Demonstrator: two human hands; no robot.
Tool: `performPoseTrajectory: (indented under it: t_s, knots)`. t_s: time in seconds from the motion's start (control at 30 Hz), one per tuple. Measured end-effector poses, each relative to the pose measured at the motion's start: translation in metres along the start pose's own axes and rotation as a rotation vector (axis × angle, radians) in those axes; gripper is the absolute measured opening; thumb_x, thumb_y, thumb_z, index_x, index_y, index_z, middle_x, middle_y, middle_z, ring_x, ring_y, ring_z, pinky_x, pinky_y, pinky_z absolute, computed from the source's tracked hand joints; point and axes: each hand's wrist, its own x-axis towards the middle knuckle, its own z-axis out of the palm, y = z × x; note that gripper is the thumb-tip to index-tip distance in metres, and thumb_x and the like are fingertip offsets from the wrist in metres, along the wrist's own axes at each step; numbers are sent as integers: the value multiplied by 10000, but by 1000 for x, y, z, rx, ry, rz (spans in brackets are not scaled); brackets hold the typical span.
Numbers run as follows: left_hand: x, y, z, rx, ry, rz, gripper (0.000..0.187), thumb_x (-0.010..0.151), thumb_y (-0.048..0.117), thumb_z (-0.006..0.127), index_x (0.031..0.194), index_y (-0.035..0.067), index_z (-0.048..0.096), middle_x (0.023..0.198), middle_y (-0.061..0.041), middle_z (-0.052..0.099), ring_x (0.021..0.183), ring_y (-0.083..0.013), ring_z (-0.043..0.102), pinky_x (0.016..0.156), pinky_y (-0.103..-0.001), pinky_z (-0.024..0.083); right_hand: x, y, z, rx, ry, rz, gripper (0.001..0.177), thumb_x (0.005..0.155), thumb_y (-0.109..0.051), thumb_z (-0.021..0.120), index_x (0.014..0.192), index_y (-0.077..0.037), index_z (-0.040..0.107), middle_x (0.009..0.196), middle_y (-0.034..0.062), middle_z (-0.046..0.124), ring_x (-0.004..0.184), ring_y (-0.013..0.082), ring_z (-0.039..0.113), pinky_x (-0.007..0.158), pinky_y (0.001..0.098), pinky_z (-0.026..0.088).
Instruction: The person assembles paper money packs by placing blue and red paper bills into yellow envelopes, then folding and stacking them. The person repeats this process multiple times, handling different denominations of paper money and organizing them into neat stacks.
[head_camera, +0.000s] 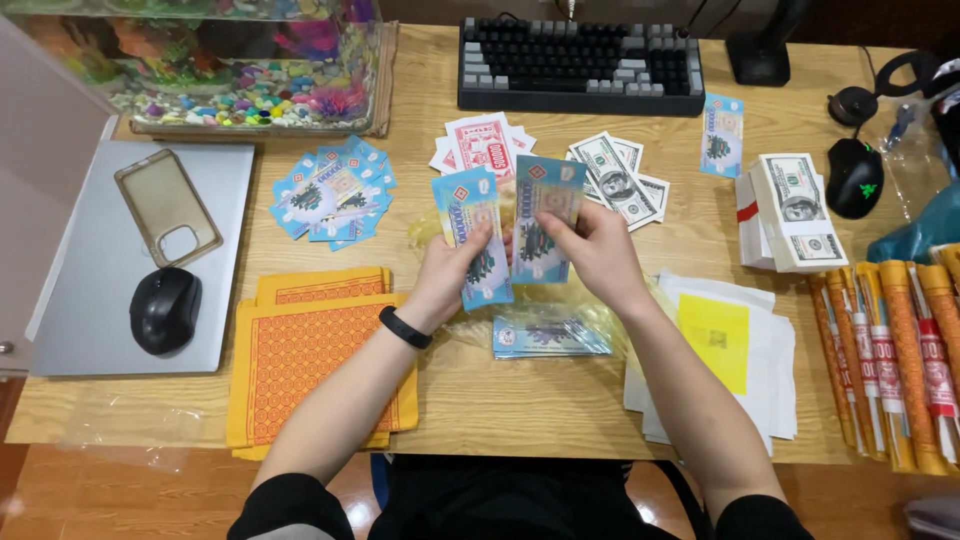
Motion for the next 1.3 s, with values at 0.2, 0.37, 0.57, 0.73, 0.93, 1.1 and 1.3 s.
performPoseTrajectory:
  t_s: [0.2, 0.37, 0.57, 0.73, 0.93, 1.1, 1.3]
  knots:
    - [7, -5, -7, 27, 4, 102, 284, 716, 165, 890, 809, 12, 669, 669, -79, 680, 597, -137, 676, 537, -288, 564, -16, 13, 10, -25, -34, 31, 72, 860, -113, 752, 857, -47, 724, 659, 18, 672, 664, 28, 542, 541, 202, 486]
    - [4, -15, -14, 86, -73, 128, 397, 700, 222, 910, 932, 29, 652, 811, -76, 691, 743, -136, 659, 682, -328, 574, -20, 26, 28, -148, 19, -16, 181, 860, -226, 769, 863, -65, 687, 723, 76, 689, 672, 91, 615, 544, 287, 518]
    - [-1, 0, -5, 52, -8, 25, 375, 766, 291, 833, 926, 30, 617, 772, -56, 658, 699, -129, 651, 617, -303, 560, -16, 13, 27, 60, 62, -22, 200, 901, -174, 748, 877, -4, 646, 838, 34, 596, 766, 100, 568, 649, 235, 546]
    - [3, 7, -10, 67, 61, 26, 288, 839, 253, 769, 894, 6, 632, 746, -50, 654, 673, -124, 648, 604, -294, 554, -17, -2, 20, 199, 91, 23, 137, 897, -120, 734, 948, -25, 649, 819, -23, 585, 768, 66, 538, 670, 232, 525]
    - [12, -25, -25, 128, 17, 106, 227, 764, 90, 813, 916, 34, 653, 791, -55, 668, 743, -128, 632, 705, -328, 551, -19, 11, 35, 299, 34, 51, 234, 828, -84, 787, 1019, -34, 661, 841, -12, 667, 760, 52, 594, 676, 212, 514]
    - [9, -18, -23, 122, -72, 118, 299, 753, 120, 853, 963, 43, 654, 858, -67, 678, 798, -148, 649, 750, -352, 553, -18, 28, 42, 286, 27, 101, 160, 844, -126, 790, 931, -31, 695, 784, 3, 674, 752, 39, 583, 632, 193, 485]
    - [-2, -1, -14, -73, -16, 71, 312, 868, 323, 749, 1011, 73, 629, 873, -11, 668, 789, -102, 652, 723, -295, 559, -18, 1, 33, 270, 68, 92, 146, 925, -129, 695, 1003, -7, 674, 849, 14, 662, 798, 70, 588, 689, 239, 510]
